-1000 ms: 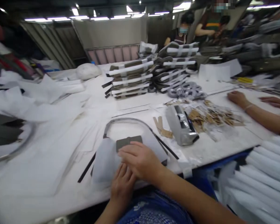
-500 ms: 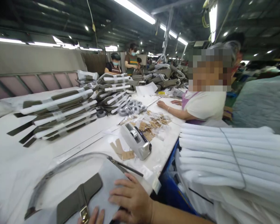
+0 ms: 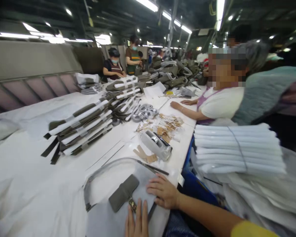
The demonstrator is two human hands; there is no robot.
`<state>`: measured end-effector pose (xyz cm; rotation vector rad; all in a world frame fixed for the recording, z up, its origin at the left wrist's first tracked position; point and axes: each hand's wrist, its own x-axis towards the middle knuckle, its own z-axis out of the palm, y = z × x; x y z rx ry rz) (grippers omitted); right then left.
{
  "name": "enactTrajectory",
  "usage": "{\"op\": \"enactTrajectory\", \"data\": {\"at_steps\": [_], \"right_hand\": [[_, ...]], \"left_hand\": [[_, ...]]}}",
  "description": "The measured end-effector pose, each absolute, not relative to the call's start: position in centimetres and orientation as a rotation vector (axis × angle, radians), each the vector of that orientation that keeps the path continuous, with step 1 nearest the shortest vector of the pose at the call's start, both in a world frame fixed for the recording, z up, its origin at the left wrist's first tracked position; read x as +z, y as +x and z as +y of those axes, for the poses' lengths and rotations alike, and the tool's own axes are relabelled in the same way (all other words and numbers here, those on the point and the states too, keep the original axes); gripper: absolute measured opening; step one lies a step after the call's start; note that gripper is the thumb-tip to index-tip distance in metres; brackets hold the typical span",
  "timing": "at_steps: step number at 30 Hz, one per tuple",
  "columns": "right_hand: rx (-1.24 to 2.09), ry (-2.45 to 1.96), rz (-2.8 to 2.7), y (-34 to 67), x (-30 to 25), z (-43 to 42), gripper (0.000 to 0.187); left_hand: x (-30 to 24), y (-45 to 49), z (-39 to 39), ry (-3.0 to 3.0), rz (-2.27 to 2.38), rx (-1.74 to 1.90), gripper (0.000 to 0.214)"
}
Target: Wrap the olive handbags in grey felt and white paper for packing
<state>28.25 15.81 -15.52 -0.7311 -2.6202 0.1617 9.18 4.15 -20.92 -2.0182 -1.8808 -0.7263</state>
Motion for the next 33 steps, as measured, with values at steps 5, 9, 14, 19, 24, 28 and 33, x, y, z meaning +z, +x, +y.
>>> {"op": "enactTrajectory", "data": {"at_steps": [5,9,14,19,24,28,33], "right_hand": [[0.188,-0.785,-2.507,27.5,-16.6,15.7,0.042],[0.102,-0.817,-2.492,27.6,-17.9,15.9,0.037],[0.046,-0.819,-2.505,27.5,-18.2,16.1,0.036],[0.056,-0.796,-2.5,27.7,-18.3,16.2,0.036],[0.054,-0.83,-2.481,27.8,-18.3,16.0,0.036],[0.07,-0.846,-2.491,27.9,-17.8,15.9,0.037],[0.107,-0.88,-2.496,27.8,-17.5,15.7,0.036]], "left_hand": [[-16.7,6.6,3.8,-2.356,-1.787,-0.527,0.078],[-15.9,6.0,4.4,-2.423,-1.67,-0.507,0.077],[-16.4,5.4,4.8,-2.442,-1.588,-0.522,0.079],[-16.8,5.3,5.4,-2.441,-1.579,-0.563,0.081],[-16.9,5.4,5.9,-2.486,-1.546,-0.652,0.082],[-15.4,5.1,5.9,-2.593,-1.519,-0.602,0.084],[-13.6,5.2,5.5,-2.662,-1.546,-0.516,0.084]]}}
